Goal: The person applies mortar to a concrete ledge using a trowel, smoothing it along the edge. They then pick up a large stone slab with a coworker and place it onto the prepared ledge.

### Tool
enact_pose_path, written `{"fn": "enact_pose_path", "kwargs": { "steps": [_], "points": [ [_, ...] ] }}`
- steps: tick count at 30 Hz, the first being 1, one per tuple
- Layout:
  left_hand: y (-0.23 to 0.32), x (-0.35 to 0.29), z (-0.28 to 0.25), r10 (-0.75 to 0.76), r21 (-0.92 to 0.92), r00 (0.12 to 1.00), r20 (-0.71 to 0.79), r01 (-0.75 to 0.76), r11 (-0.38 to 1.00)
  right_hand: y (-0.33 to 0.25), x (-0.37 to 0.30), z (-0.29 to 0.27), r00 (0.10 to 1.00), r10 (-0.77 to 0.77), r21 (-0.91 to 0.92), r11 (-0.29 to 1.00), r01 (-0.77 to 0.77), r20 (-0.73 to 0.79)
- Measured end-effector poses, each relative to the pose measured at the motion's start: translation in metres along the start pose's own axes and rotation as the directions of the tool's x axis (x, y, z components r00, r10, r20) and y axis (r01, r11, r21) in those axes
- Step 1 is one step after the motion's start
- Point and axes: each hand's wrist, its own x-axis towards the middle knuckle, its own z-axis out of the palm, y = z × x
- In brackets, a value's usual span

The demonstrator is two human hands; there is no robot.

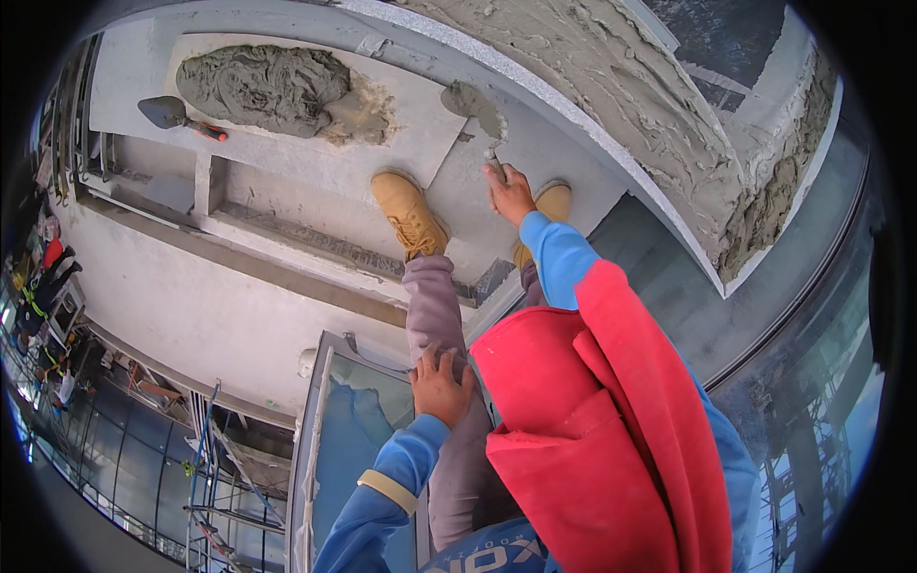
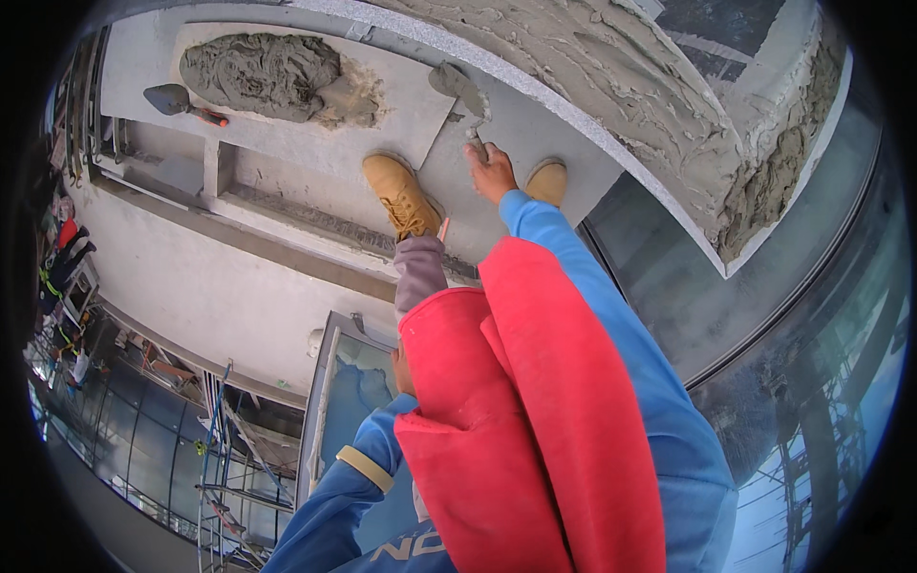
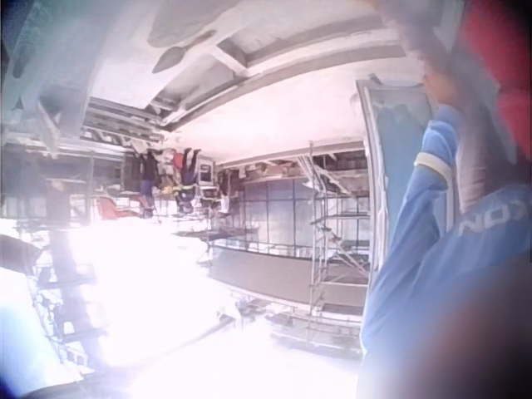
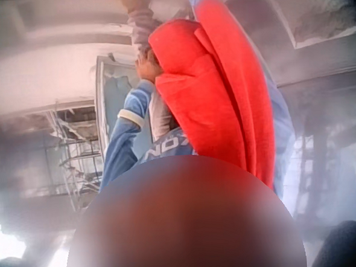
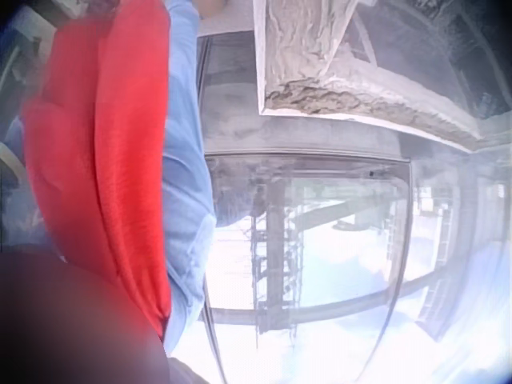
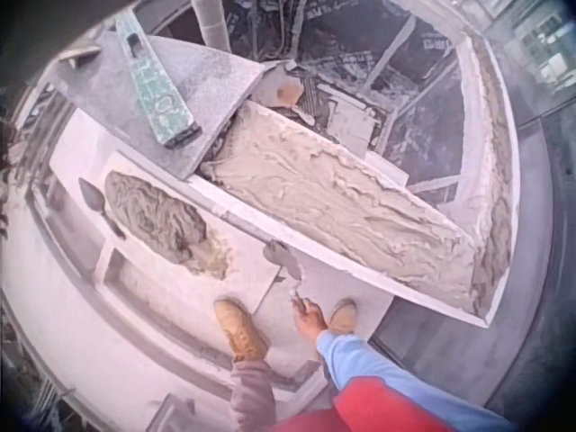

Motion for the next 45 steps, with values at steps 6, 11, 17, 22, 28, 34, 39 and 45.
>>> {"fn": "enact_pose_path", "kwargs": {
  "steps": [6,11,17,22,28,34,39,45],
  "points": [
    [-0.016,0.003,0.014,0.035,0.012,0.994,0.105,-0.036,0.999,0.039,0.029,0.105,0.976,0.144,0.550,0.835,-0.031,-0.164],
    [-0.024,0.002,-0.003,0.077,-0.084,0.996,0.038,-0.074,0.994,0.044,0.041,0.142,0.962,0.179,0.660,0.751,0.003,-0.207],
    [-0.033,0.008,-0.023,0.084,-0.209,0.996,0.018,-0.079,0.975,0.026,0.077,0.174,0.963,0.182,0.662,0.749,-0.004,-0.201],
    [-0.032,0.014,-0.025,0.097,-0.129,0.992,0.082,-0.086,0.988,0.014,0.070,0.189,0.967,-0.213,-0.104,0.974,0.200,-0.140],
    [-0.014,0.017,-0.043,0.086,-0.177,0.996,-0.021,-0.089,0.980,-0.048,0.034,0.215,0.892,-0.389,-0.437,0.777,0.453,0.231],
    [-0.011,0.021,-0.051,0.102,-0.182,0.993,-0.057,-0.111,0.977,-0.074,0.052,0.206,0.718,-0.640,-0.515,0.533,0.671,0.274],
    [-0.014,0.019,-0.043,0.105,-0.160,0.994,-0.014,-0.106,0.981,-0.083,0.086,0.171,0.925,-0.240,-0.678,0.629,0.380,0.296],
    [-0.005,0.021,-0.043,0.083,-0.188,0.996,-0.030,-0.087,0.978,-0.044,0.037,0.079,0.935,-0.248,-0.550,0.758,0.351,0.256]
  ]
}}
